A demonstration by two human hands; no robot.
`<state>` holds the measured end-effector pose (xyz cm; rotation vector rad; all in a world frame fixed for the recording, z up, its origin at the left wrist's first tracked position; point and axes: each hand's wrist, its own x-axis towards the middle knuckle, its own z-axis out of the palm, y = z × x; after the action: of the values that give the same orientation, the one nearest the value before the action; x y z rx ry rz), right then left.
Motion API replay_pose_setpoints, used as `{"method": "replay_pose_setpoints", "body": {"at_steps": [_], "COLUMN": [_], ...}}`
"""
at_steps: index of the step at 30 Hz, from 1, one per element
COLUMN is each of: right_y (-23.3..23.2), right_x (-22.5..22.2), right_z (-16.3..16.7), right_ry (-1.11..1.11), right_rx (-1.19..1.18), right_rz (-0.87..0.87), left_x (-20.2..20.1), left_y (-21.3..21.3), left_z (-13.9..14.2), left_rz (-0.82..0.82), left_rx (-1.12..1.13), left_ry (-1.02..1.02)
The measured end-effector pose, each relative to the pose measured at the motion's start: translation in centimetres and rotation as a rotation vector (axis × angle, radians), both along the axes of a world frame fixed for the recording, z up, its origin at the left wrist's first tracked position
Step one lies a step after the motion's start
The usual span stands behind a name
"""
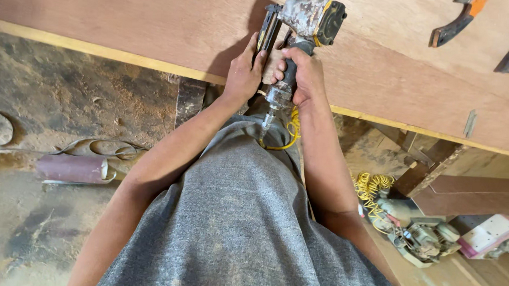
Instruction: The person uses a pneumatic nail gun to fasten thin wooden trim strips along the edges of plywood panels on a workbench. They reposition the panels, measure with a tape measure, press trim into place, and nail along the edges, then move a finished panel aside.
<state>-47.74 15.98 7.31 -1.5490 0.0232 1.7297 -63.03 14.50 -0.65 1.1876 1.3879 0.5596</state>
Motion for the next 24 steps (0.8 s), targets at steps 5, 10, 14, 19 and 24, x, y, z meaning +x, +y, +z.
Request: {"method": "replay_pose_setpoints", "body": {"at_steps": [5, 10, 14, 19, 24], "right_y": [0.3, 0.4, 0.0, -2.4, -4.5], "right_x": [-1.5, -2.3, -3.5, -4.6, -3.7], "right_z": [0.2, 0.3, 0.3, 0.8, 0.5], "right_ry": [-0.041, -0.032, -0.035, -0.149, -0.117], "right_rx": [0.031, 0.002, 0.018, 0.070, 0.029], "right_rz": [0.066, 0.068, 0.075, 0.134, 0.050], "left_x": [-1.3, -2.0, -3.1, -4.4, -3.1], "left_y": [-0.5, -0.4, -0.7, -2.7, -4.7], "left_z": [-0.3, -0.2, 0.1, 0.4, -0.3], "left_rz": [0.056, 0.070, 0.090, 0.024, 0.027], "left_rx": [0.032, 0.014, 0.002, -0.096, 0.016], "left_ry": [-0.030, -0.024, -0.064, -0.110, -0.130]}}
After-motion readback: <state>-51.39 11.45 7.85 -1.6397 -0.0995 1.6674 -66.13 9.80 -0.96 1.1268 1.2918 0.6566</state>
